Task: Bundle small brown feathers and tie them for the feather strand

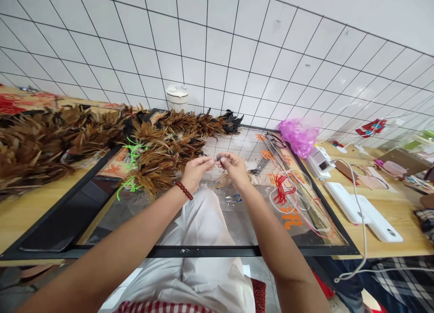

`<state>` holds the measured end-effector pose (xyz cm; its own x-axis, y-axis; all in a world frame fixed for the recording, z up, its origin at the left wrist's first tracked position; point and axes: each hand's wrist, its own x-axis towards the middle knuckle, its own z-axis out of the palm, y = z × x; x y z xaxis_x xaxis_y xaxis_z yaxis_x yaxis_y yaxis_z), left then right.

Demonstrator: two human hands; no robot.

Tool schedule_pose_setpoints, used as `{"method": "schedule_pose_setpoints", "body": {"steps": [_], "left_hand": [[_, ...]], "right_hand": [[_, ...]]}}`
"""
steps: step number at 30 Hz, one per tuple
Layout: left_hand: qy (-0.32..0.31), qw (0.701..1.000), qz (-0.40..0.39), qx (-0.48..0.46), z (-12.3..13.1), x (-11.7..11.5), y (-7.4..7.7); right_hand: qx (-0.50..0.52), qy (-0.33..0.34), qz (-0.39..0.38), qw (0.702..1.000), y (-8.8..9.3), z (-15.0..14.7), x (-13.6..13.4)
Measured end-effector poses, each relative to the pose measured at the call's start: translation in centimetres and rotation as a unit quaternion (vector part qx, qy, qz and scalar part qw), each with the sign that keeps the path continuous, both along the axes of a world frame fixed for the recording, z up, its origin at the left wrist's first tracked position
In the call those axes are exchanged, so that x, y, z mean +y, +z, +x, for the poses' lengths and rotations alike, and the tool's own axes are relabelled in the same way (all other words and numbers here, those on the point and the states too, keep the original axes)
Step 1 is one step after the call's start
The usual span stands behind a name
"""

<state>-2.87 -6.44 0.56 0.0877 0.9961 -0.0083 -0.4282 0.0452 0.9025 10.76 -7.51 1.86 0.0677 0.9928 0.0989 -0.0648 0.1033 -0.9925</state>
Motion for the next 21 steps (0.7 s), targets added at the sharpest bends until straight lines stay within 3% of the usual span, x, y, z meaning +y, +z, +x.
{"method": "schedule_pose_setpoints", "body": {"steps": [9, 12, 15, 17, 19, 21], "left_hand": [[-0.005, 1.0, 0.001, -0.015, -0.1, 0.4, -0.5], [-0.022, 0.999, 0.012, -0.02, 0.0, 0.4, -0.6], [-0.041, 0.998, 0.006, -0.05, -0.2, 0.4, -0.6], [-0.034, 0.996, -0.014, -0.081, -0.3, 0.4, -0.4], [-0.03, 0.994, -0.029, -0.099, -0.4, 0.4, -0.2], [-0.033, 0.994, -0.035, -0.101, -0.5, 0.3, 0.0]], "right_hand": [[-0.001, -0.001, -0.001, 1.0, -0.4, -1.1, -0.5], [-0.042, 0.017, 0.006, 0.999, -0.4, -1.0, -0.5], [-0.156, 0.018, 0.02, 0.987, 0.0, 0.2, -0.2], [-0.288, -0.07, 0.04, 0.954, 0.4, 1.8, 0.0], [-0.416, -0.173, 0.061, 0.89, 0.7, 3.5, 0.3], [-0.5, -0.201, 0.049, 0.841, 0.6, 4.8, 0.4]]}}
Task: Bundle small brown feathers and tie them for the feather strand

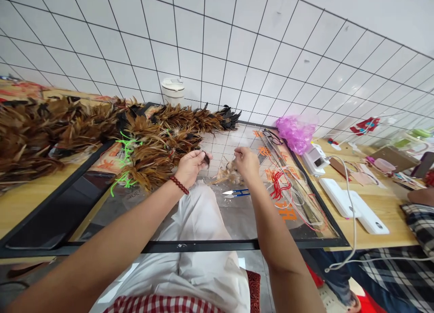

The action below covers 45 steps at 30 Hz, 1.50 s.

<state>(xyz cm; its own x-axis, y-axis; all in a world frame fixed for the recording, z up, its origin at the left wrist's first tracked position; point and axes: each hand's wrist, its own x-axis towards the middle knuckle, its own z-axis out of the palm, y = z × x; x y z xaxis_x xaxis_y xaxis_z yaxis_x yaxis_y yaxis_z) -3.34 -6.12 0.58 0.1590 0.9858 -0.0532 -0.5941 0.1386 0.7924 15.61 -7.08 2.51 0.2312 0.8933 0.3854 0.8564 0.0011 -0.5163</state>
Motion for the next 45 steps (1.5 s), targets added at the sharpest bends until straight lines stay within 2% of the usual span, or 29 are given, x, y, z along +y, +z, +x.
{"method": "schedule_pose_setpoints", "body": {"steps": [5, 12, 14, 19, 22, 28, 30, 32, 34, 36, 38, 41, 45], "left_hand": [[0.007, 1.0, -0.02, 0.016, 0.2, -0.2, 0.3], [0.003, 0.999, -0.011, 0.047, 0.3, -0.2, 0.1], [-0.002, 0.999, -0.003, 0.051, 0.3, -0.2, 0.0], [-0.001, 0.998, 0.006, 0.057, 0.4, -0.2, -0.1], [0.015, 0.999, 0.003, 0.045, 0.5, -0.2, -0.2], [0.03, 0.999, -0.016, 0.011, 0.4, 0.1, -0.4], [0.028, 0.999, -0.016, 0.01, 0.4, 0.1, -0.4], [0.027, 0.999, -0.018, 0.009, 0.3, 0.2, -0.4], [0.03, 0.999, -0.022, 0.008, 0.4, 0.1, -0.3], [0.032, 0.999, -0.023, 0.006, 0.4, 0.0, -0.3], [0.034, 0.999, -0.02, 0.005, 0.5, 0.0, -0.3], [0.036, 0.999, -0.017, 0.004, 0.7, -0.1, -0.3], [0.045, 0.999, -0.025, 0.007, 0.7, 0.1, -0.4]], "right_hand": [[-0.085, 0.002, -0.111, 0.99, -1.0, 0.4, 0.4], [-0.205, 0.039, -0.147, 0.967, -1.2, -1.9, 1.5], [-0.197, 0.036, -0.143, 0.969, -1.0, -2.2, 1.4], [-0.053, 0.07, -0.052, 0.995, -0.2, -2.7, 0.6], [-0.039, 0.066, -0.023, 0.997, 0.0, -2.9, 0.2], [-0.145, 0.052, -0.123, 0.98, -1.0, -2.6, 0.7], [-0.146, 0.054, -0.124, 0.98, -1.3, -2.4, 1.0], [-0.076, 0.052, -0.116, 0.989, -1.4, -2.1, 1.1], [0.074, 0.065, -0.104, 0.99, -1.3, -1.8, 1.1], [0.242, 0.099, -0.097, 0.96, -1.0, -1.8, 0.8], [0.357, 0.144, -0.098, 0.918, -0.7, -2.0, 0.3], [0.422, 0.186, -0.121, 0.879, -0.1, -2.9, -0.5], [0.431, 0.206, -0.144, 0.867, 0.2, -3.9, -1.0]]}}
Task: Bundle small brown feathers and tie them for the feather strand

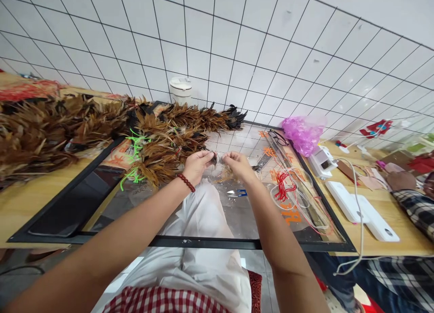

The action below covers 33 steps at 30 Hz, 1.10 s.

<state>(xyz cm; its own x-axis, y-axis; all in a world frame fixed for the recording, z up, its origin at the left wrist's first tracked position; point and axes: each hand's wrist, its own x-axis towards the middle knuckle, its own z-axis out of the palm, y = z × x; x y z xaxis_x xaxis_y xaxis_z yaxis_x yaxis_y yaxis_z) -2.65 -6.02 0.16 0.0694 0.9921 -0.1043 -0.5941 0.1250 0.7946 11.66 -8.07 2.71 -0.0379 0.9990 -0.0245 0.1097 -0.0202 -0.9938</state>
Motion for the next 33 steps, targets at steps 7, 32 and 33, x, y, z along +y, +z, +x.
{"method": "schedule_pose_setpoints", "body": {"steps": [7, 32, 33], "left_hand": [[-0.028, 0.999, 0.018, 0.019, 0.0, 0.1, -0.2], [-0.07, 0.995, 0.045, 0.063, -0.3, -1.0, 0.9], [-0.072, 0.994, 0.048, 0.065, -0.3, -0.9, 0.9]], "right_hand": [[-0.011, 0.038, -0.022, 0.999, 0.0, -0.3, -0.2], [-0.039, 0.039, 0.014, 0.998, 0.2, -0.5, -0.4], [-0.045, 0.041, 0.013, 0.998, 0.2, -0.4, -0.4]]}}
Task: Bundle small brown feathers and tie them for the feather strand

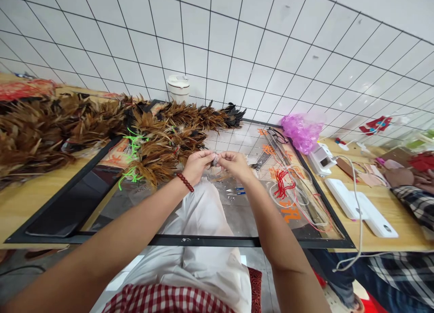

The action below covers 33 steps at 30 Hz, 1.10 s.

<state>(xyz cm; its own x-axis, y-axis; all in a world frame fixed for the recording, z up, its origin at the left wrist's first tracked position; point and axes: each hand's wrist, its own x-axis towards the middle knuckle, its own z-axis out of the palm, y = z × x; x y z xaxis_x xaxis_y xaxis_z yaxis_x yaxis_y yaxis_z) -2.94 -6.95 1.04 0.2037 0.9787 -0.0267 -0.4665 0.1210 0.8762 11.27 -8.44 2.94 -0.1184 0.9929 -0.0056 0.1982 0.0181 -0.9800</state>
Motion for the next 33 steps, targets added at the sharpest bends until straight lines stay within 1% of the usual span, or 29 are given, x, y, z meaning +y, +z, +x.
{"method": "schedule_pose_setpoints", "body": {"steps": [6, 11, 14, 16, 18, 21, 24, 28, 33], "left_hand": [[0.007, 1.0, 0.004, 0.015, 0.1, 0.2, -0.4], [0.022, 0.999, -0.035, -0.005, 0.4, 0.2, -0.3], [0.016, 0.998, -0.055, 0.011, 0.4, 0.1, 0.0], [0.011, 0.998, -0.06, 0.016, 0.3, 0.1, 0.2], [0.016, 0.998, -0.061, 0.015, 0.2, 0.0, 0.4], [0.024, 0.998, -0.065, 0.013, 0.2, 0.0, 0.4], [0.018, 0.998, -0.057, 0.017, 0.3, 0.0, 0.3], [0.007, 0.999, -0.046, 0.009, 0.4, 0.1, 0.1], [-0.006, 0.998, -0.054, -0.011, 0.2, 0.1, 0.1]], "right_hand": [[-0.037, -0.01, 0.02, 0.999, -0.1, 0.1, 0.1], [-0.077, -0.021, 0.065, 0.995, -0.2, 0.0, 0.1], [-0.096, -0.056, 0.086, 0.99, -0.3, 0.0, 0.2], [-0.089, -0.089, 0.095, 0.987, -0.4, 0.1, 0.2], [-0.069, -0.103, 0.098, 0.987, -0.4, 0.1, 0.3], [-0.019, -0.102, 0.082, 0.991, -0.3, 0.0, 0.3], [0.017, -0.1, 0.076, 0.992, -0.3, -0.3, 0.2], [0.015, -0.097, 0.104, 0.99, -0.7, -0.9, 0.2], [0.015, -0.097, 0.116, 0.988, -1.4, -1.1, 0.5]]}}
